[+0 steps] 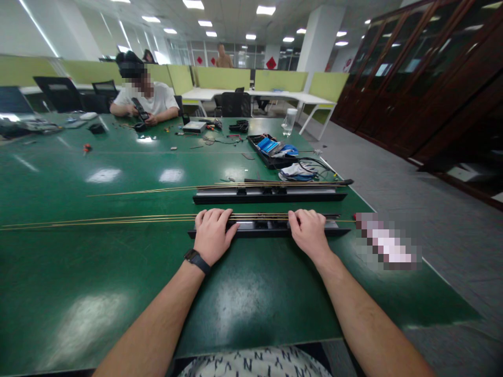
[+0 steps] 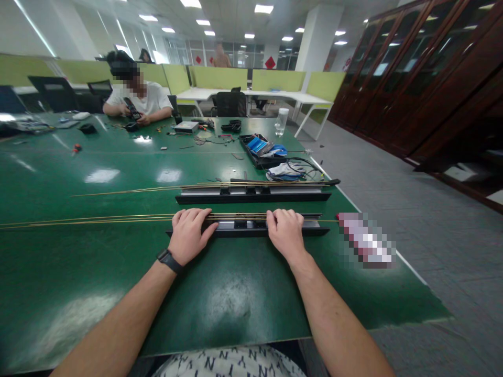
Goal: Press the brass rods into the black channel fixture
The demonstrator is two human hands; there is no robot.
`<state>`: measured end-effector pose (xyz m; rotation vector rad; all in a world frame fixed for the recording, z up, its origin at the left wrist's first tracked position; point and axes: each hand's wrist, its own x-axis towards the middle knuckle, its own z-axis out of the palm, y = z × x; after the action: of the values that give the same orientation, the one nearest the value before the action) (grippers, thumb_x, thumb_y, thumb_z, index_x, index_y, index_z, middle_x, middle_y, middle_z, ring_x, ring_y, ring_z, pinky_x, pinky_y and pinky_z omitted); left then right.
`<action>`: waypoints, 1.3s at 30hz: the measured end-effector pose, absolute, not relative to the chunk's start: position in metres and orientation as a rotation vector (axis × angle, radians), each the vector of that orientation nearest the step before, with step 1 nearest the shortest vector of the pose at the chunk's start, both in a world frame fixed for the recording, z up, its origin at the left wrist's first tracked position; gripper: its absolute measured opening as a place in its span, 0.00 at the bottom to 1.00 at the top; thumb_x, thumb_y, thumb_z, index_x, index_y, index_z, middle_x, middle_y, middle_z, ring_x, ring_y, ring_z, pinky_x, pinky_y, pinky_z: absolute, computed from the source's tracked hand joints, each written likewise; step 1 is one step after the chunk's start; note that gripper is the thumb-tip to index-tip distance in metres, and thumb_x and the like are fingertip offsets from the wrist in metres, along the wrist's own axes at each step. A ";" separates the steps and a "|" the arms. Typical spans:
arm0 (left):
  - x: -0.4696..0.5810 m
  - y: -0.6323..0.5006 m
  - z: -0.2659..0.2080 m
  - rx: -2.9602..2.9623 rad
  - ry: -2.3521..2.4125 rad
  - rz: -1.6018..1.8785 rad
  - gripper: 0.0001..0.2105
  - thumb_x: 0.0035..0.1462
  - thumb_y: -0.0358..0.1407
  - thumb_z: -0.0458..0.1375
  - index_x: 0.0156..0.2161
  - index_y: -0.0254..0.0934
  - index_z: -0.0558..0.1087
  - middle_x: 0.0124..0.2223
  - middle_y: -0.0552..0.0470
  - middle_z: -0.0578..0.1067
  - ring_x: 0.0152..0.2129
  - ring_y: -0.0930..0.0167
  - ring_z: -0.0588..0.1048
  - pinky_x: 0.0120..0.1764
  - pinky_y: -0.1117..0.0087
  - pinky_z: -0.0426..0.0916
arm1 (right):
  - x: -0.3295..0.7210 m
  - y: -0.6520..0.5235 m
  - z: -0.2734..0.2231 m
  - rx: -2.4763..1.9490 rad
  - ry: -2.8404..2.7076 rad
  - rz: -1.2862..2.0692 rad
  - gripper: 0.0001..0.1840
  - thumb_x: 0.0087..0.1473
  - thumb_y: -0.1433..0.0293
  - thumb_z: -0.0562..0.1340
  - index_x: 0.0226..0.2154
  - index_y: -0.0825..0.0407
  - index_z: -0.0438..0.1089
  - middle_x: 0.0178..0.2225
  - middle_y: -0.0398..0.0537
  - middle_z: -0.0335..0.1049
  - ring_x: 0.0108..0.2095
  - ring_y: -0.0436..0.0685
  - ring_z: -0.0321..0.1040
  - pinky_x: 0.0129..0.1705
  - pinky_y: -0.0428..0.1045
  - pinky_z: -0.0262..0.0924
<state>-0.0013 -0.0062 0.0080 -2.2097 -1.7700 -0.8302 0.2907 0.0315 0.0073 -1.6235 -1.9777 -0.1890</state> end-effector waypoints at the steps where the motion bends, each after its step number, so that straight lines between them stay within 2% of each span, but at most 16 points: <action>1: -0.001 -0.006 0.008 -2.211 -1.770 -0.833 0.18 0.66 0.46 0.56 0.55 0.41 0.72 0.49 0.43 0.78 0.51 0.58 0.72 0.59 0.51 0.56 | 0.290 0.031 0.008 -1.607 -1.987 -0.181 0.22 0.68 0.58 0.51 0.26 0.49 0.64 0.29 0.48 0.72 0.36 0.58 0.63 0.44 0.55 0.46; 5: -0.001 -0.007 0.009 -2.212 -1.767 -0.836 0.18 0.66 0.46 0.56 0.55 0.41 0.73 0.49 0.43 0.78 0.51 0.58 0.72 0.58 0.50 0.56 | 0.293 0.031 0.009 -1.628 -1.944 -0.209 0.20 0.68 0.58 0.52 0.27 0.49 0.66 0.30 0.49 0.73 0.37 0.59 0.63 0.46 0.56 0.46; 11: -0.001 -0.006 0.008 -2.205 -1.763 -0.832 0.18 0.66 0.46 0.55 0.55 0.40 0.73 0.49 0.43 0.78 0.51 0.58 0.72 0.59 0.51 0.56 | 0.292 0.032 0.006 -1.643 -1.984 -0.196 0.22 0.69 0.60 0.48 0.25 0.49 0.62 0.29 0.49 0.72 0.36 0.58 0.63 0.44 0.55 0.46; 17: -0.001 -0.006 0.008 -2.209 -1.763 -0.831 0.18 0.66 0.46 0.56 0.55 0.41 0.73 0.49 0.43 0.78 0.51 0.58 0.72 0.59 0.51 0.56 | 0.293 0.031 0.009 -1.680 -1.952 -0.215 0.20 0.68 0.59 0.51 0.27 0.49 0.66 0.31 0.49 0.74 0.38 0.60 0.64 0.45 0.56 0.45; 21: -0.001 -0.006 0.008 -2.214 -1.765 -0.827 0.18 0.66 0.46 0.56 0.55 0.40 0.73 0.49 0.43 0.78 0.51 0.57 0.73 0.59 0.50 0.56 | 0.294 0.032 0.008 -1.721 -1.951 -0.242 0.21 0.68 0.62 0.50 0.25 0.50 0.62 0.29 0.49 0.73 0.37 0.58 0.63 0.45 0.56 0.45; 26: -0.001 -0.006 0.008 -2.209 -1.764 -0.826 0.18 0.66 0.46 0.56 0.55 0.40 0.73 0.49 0.43 0.78 0.51 0.57 0.73 0.58 0.51 0.57 | 0.290 0.031 0.010 -1.630 -1.997 -0.218 0.22 0.69 0.59 0.50 0.25 0.50 0.63 0.28 0.48 0.72 0.36 0.57 0.63 0.45 0.54 0.46; 32: -0.002 -0.006 0.007 -2.211 -1.757 -0.824 0.18 0.66 0.46 0.56 0.55 0.40 0.73 0.49 0.43 0.78 0.51 0.57 0.72 0.58 0.51 0.56 | 0.293 0.031 0.009 -1.676 -1.945 -0.239 0.19 0.67 0.62 0.52 0.26 0.50 0.64 0.29 0.48 0.72 0.37 0.58 0.63 0.44 0.54 0.45; 39: -0.002 -0.005 0.007 -2.208 -1.758 -0.826 0.18 0.66 0.46 0.56 0.55 0.40 0.73 0.49 0.43 0.78 0.51 0.58 0.73 0.59 0.51 0.56 | 0.291 0.031 0.008 -1.616 -1.966 -0.193 0.20 0.68 0.59 0.51 0.27 0.50 0.65 0.30 0.48 0.72 0.38 0.58 0.62 0.46 0.55 0.46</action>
<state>-0.0019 -0.0053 0.0070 -2.2081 -1.7585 -0.8257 0.2912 0.0309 0.0082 -1.6162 -1.9657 -0.1935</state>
